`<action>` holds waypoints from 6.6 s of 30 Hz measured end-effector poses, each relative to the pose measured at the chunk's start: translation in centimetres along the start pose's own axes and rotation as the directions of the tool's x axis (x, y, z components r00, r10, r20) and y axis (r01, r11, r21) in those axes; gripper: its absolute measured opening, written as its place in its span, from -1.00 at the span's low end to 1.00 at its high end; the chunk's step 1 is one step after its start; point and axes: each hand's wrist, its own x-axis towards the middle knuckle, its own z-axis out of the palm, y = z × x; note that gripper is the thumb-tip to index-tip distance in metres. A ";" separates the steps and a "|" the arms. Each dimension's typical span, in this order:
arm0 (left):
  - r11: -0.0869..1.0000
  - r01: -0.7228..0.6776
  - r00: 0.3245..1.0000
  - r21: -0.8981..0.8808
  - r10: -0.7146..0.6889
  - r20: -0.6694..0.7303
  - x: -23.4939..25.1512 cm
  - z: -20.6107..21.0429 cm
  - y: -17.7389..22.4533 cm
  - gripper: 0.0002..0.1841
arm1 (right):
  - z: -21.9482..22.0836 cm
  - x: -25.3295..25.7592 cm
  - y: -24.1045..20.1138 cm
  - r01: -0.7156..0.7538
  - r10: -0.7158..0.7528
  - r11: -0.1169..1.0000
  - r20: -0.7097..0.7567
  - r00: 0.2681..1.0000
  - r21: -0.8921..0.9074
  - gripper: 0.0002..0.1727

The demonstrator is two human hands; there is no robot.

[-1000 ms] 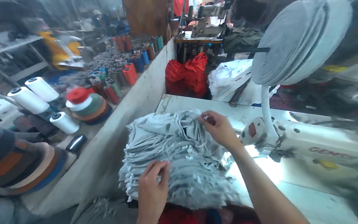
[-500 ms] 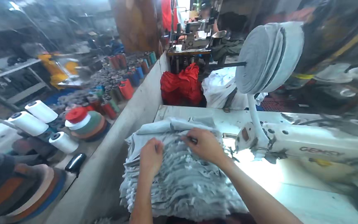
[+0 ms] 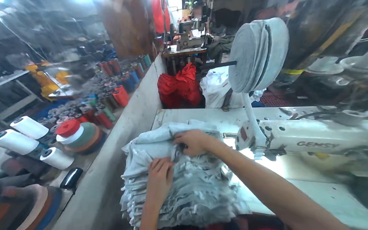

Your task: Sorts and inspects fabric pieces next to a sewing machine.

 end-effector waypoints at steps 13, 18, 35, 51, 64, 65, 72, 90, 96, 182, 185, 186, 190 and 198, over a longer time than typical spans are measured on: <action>0.982 -0.001 0.988 -0.188 -0.028 -0.152 -3.8 -0.1 -0.6 -0.84 | 14.1 -11.2 -4.6 -0.235 0.362 0.931 -0.768 0.528 0.277 -0.73; 0.876 0.060 0.969 -0.479 -0.166 -0.181 -2.9 -1.5 -0.1 -0.89 | 17.8 -12.3 -5.5 -0.078 0.374 0.923 -0.835 0.405 0.376 -0.63; 0.998 0.021 0.945 0.063 -0.041 0.324 6.1 0.7 6.8 -0.77 | 17.2 -13.1 -4.7 -0.122 0.416 0.898 -0.728 0.545 0.422 -0.56; 0.943 0.120 0.952 -0.312 -0.198 -0.232 2.3 -1.7 7.9 -0.85 | 7.7 -14.1 -7.1 -0.244 0.445 0.895 -0.701 0.557 0.373 -0.54; 0.990 0.075 0.986 0.118 -0.056 -0.157 2.6 0.3 8.8 -0.84 | 8.8 -14.1 -7.2 -0.262 0.388 0.921 -0.753 0.531 0.289 -0.57; 0.990 0.107 0.983 0.089 -0.092 -0.161 2.3 -0.2 9.0 -0.84 | 8.8 -13.9 -7.0 -0.258 0.365 0.929 -0.768 0.526 0.265 -0.58; 0.964 0.258 0.962 -0.068 -0.263 -0.071 1.7 -1.3 9.8 -0.85 | 8.0 -10.4 -6.7 -0.219 0.138 0.976 -0.790 0.597 0.006 -0.69; 0.888 0.434 0.854 0.152 -0.459 0.246 4.2 -6.3 5.7 -0.64 | 9.1 -12.2 -7.1 -0.144 0.224 0.975 -0.789 0.572 0.172 -0.60; 0.873 0.430 0.840 0.230 -0.480 0.254 3.4 -7.5 6.6 -0.79 | 7.8 -11.2 -8.5 -0.108 0.181 0.983 -0.761 0.622 0.145 -0.62; 0.909 0.383 0.909 0.162 -0.403 0.112 1.1 -8.1 5.0 -0.78 | 5.7 -4.5 -10.2 -0.034 -0.011 0.997 -0.582 0.813 -0.067 -0.71; 0.908 0.391 0.905 0.152 -0.409 0.115 0.9 -8.0 5.1 -0.78 | 5.9 -4.4 -9.9 -0.027 0.005 0.999 -0.561 0.828 -0.032 -0.71; 0.908 0.393 0.906 0.146 -0.409 0.105 0.8 -7.9 5.0 -0.79 | 6.0 -4.6 -9.7 -0.032 0.017 0.999 -0.576 0.817 -0.017 -0.70; 0.903 0.407 0.907 0.137 -0.417 0.061 0.7 -7.4 4.8 -0.80 | 5.8 -6.5 -8.9 -0.115 0.133 0.991 -0.612 0.780 0.070 -0.61; 0.867 0.440 0.861 0.233 -0.481 0.165 1.2 -6.1 5.5 -0.78 | 5.0 -7.7 -9.0 -0.109 0.141 0.990 -0.554 0.820 0.089 -0.59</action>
